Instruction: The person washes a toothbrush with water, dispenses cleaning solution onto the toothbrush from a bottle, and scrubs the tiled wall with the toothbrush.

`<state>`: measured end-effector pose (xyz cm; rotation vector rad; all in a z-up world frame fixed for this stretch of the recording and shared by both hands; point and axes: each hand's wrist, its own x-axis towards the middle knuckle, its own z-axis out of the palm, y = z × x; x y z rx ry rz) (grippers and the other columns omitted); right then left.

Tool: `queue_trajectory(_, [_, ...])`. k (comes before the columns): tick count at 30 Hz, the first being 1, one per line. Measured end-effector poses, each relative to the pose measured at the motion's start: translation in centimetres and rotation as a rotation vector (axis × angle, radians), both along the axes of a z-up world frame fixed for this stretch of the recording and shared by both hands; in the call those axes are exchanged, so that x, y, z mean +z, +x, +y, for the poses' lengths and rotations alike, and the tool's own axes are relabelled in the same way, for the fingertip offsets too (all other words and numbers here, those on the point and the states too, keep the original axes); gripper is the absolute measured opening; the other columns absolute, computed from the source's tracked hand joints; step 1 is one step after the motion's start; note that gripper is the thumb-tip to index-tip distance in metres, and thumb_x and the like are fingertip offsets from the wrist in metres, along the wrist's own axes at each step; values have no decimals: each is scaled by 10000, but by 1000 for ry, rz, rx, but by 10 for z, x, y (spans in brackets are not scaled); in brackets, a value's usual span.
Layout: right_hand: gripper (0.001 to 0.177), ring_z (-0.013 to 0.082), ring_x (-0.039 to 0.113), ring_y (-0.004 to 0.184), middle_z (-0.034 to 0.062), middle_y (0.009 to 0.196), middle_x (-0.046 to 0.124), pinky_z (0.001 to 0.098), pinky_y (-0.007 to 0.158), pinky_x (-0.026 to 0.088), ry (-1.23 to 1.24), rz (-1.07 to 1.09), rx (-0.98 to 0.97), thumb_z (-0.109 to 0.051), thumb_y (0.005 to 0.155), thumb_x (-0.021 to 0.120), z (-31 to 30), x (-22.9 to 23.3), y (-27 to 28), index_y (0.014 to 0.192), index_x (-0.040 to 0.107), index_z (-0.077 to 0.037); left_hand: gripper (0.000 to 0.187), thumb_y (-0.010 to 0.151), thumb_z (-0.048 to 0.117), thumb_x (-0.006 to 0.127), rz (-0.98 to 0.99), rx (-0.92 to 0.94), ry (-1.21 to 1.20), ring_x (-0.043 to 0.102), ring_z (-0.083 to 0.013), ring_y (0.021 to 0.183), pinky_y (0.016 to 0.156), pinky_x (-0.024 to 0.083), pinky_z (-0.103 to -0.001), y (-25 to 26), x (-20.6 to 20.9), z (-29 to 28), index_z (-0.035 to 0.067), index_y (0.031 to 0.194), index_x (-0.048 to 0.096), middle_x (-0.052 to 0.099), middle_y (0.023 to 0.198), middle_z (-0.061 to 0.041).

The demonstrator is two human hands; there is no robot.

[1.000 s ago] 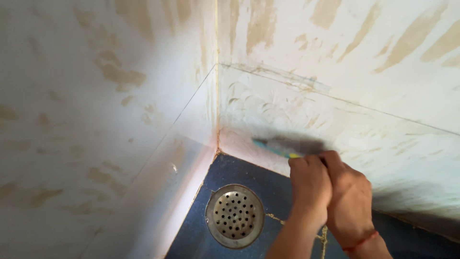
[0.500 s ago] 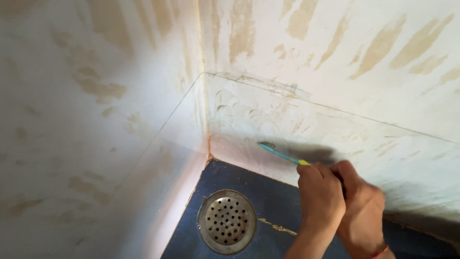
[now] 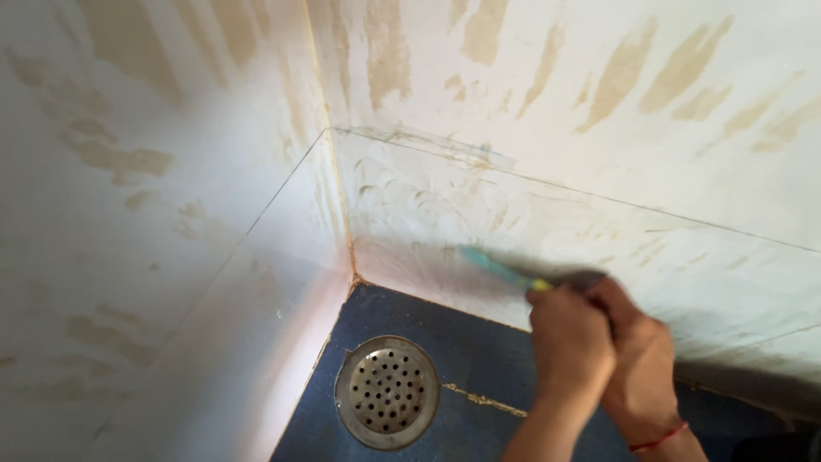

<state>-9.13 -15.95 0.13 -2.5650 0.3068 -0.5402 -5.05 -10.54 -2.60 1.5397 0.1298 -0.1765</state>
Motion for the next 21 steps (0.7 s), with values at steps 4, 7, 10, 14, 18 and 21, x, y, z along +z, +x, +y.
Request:
queue_trajectory(4, [180,399,737,801,136,806,777,500,721,565,-254,174,-37,-206,842,647,-5,-4,-2,1003,718,-168,293,1018,198,437,700,-185,-606,672,-215,857,703,532,-402,14,-32,-6,9,1168,604,684,967,-101])
queue_trajectory(7, [171,421,716,817,187,807,735,515,723,559,-323,266,-168,-274,919,640,-5,8,-11,1054,730,-220,300,982,161,500,592,-131,-567,639,-194,777,620,464,-392,7,-25,-19,-49,1132,653,691,907,-101])
queue_trajectory(10, [178,419,710,793,167,794,741,520,699,543,-179,37,-42,-272,896,611,-3,14,-16,1026,710,-204,385,1064,292,419,349,-15,-461,664,-208,778,663,513,-386,-7,-17,-21,-60,1098,571,673,884,-128])
queue_trajectory(14, [188,418,706,800,186,771,728,516,687,542,-209,82,-20,-272,890,616,-3,-5,-5,1039,719,-219,332,1007,179,450,166,61,-416,668,-216,768,642,510,-390,3,-45,-22,-100,1036,627,695,888,-149])
queue_trajectory(18, [179,392,720,802,169,819,745,492,697,563,-382,311,-117,-283,892,650,-1,-10,6,1044,741,-259,321,987,187,445,702,-106,-592,646,-240,868,678,467,-428,21,-57,-18,-22,1125,646,682,1017,-139])
queue_trajectory(21, [146,379,721,781,123,807,761,511,671,545,-310,88,-10,-267,883,639,0,-1,-5,989,711,-197,401,972,235,400,374,48,-500,687,-244,923,744,532,-405,7,-46,-23,-59,1084,649,706,1028,-162])
